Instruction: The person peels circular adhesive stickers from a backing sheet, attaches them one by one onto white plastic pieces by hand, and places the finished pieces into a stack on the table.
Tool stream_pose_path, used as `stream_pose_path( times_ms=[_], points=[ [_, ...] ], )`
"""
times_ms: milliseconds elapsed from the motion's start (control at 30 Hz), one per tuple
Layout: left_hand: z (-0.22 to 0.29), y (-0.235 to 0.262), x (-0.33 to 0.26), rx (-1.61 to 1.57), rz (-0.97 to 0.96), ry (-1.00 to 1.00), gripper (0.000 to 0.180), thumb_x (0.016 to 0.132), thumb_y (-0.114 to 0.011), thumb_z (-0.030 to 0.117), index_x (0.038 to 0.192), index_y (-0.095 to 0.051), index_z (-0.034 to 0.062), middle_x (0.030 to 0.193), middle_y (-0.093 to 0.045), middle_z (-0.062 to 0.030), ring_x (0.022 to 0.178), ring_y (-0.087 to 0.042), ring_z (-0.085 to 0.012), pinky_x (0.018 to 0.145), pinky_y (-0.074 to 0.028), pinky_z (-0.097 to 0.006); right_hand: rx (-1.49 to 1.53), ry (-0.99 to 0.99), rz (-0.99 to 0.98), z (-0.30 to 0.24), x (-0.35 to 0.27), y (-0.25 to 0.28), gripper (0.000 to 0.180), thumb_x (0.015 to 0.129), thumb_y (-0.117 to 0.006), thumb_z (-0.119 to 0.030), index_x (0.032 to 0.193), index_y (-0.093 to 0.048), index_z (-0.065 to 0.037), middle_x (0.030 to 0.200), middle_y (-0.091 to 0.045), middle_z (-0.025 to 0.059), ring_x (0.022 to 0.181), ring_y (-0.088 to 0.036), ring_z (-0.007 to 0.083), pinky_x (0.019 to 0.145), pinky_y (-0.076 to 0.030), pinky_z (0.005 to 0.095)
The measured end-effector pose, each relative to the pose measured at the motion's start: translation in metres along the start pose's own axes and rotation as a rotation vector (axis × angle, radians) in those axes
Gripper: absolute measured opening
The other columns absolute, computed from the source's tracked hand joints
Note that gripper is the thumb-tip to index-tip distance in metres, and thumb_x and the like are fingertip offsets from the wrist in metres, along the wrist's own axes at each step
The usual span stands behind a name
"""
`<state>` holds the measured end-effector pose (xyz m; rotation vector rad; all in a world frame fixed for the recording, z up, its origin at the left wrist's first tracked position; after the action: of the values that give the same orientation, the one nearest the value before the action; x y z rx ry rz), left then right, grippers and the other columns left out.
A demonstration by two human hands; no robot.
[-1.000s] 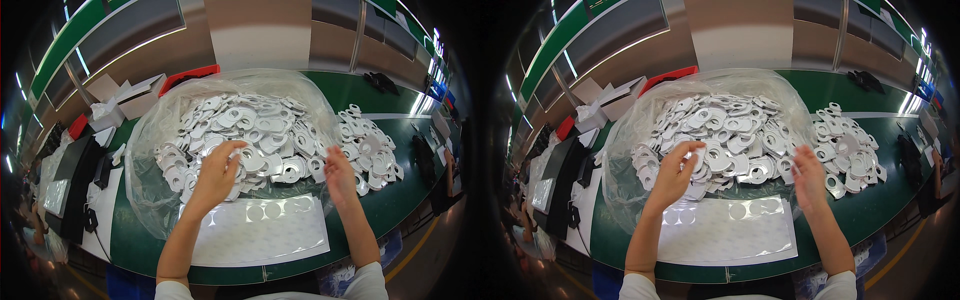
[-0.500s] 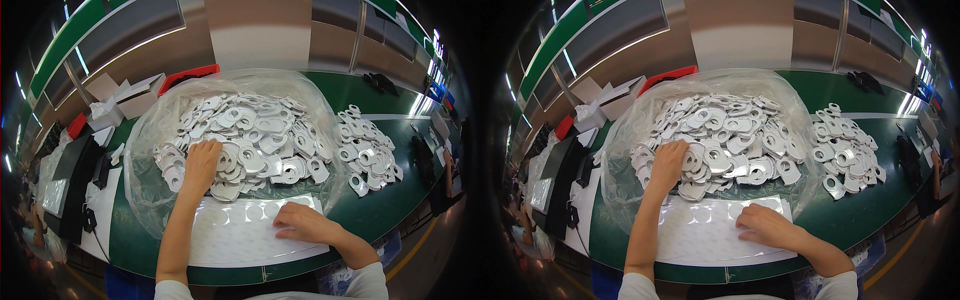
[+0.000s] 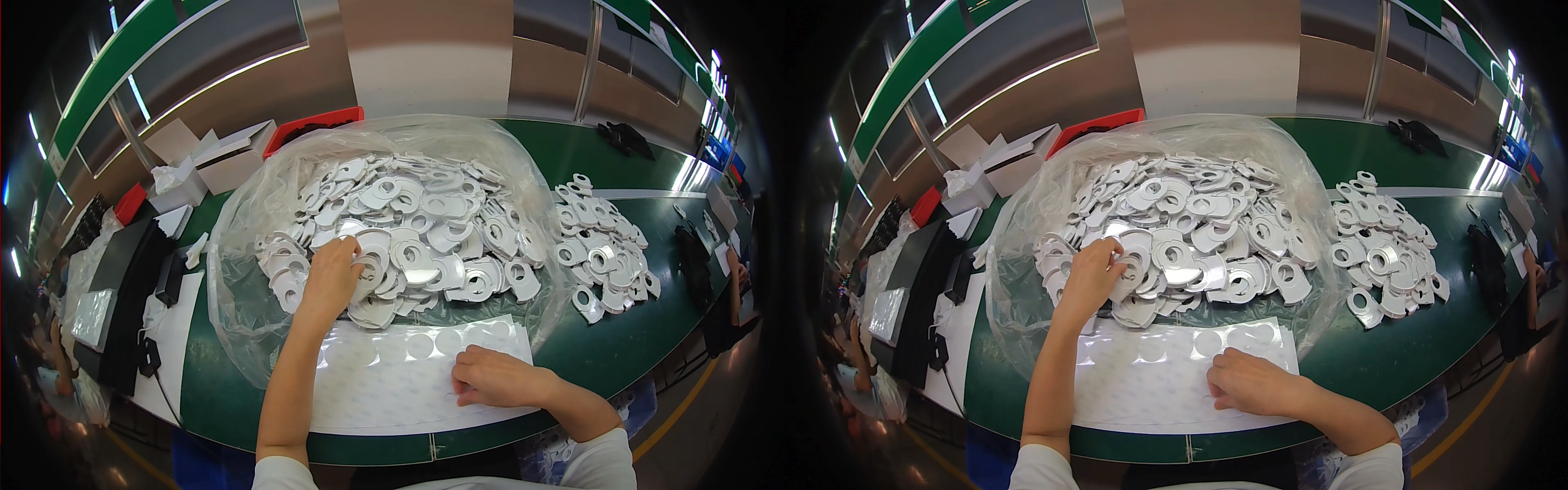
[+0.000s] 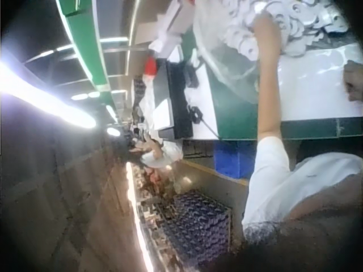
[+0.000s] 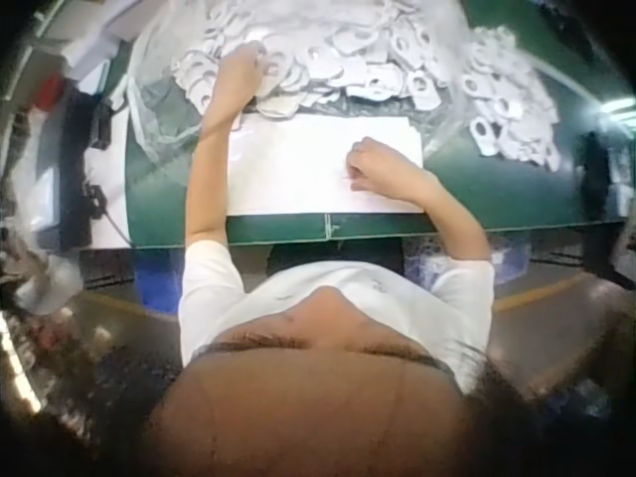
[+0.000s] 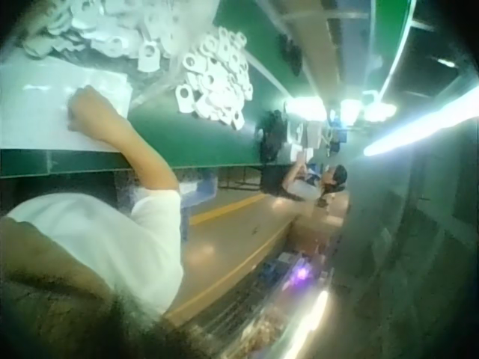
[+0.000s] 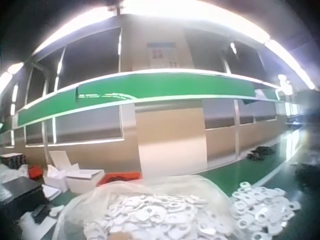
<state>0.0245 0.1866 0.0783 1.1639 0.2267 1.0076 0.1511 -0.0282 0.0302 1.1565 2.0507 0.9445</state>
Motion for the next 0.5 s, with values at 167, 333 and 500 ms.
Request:
stream_pose_path(
  times_ms=[167,333,500],
  points=[
    [0.01,0.008,-0.012,0.187,0.114,-0.037,0.031,0.075,-0.071,0.02,0.09,-0.057,-0.0025,0.083,-0.06,-0.0169,0.08,-0.059,-0.0325,0.073,-0.045,-0.04,0.035,-0.017,-0.003,-0.002,0.001,0.003,0.024,0.075,-0.072,-0.018,0.086,-0.056,-0.005,0.087,-0.058,0.0093,0.089,-0.053,0.0273,0.077,-0.044,0.0365],
    [0.017,0.014,-0.021,0.313,-0.246,0.252,0.056,0.065,-0.079,0.042,0.086,-0.058,-0.0052,0.081,-0.063,-0.0189,0.076,-0.062,-0.0335,0.068,-0.048,-0.041,0.172,-0.126,0.059,0.005,-0.001,0.009,0.027,0.072,-0.075,-0.02,0.088,-0.059,-0.004,0.088,-0.06,0.0085,0.087,-0.055,0.0273,0.076,-0.045,0.0363],
    [0.02,0.002,-0.026,0.449,-0.293,0.198,0.056,0.058,-0.083,0.041,0.085,-0.059,-0.0018,0.076,-0.066,-0.0163,0.076,-0.066,-0.0315,0.066,-0.053,-0.038,0.065,0.0,0.088,0.006,-0.001,0.007,0.03,0.07,-0.076,-0.021,0.09,-0.061,-0.004,0.088,-0.059,0.009,0.088,-0.055,0.0277,0.077,-0.045,0.036]
  ],
)
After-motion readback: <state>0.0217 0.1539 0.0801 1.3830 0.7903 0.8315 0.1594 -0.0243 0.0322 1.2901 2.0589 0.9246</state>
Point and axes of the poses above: each hand's wrist, its own x-axis towards the middle knuckle, its own y-axis out of the back of the hand, z = x × y, the point moved 7 cm from there along x, towards the middle knuckle
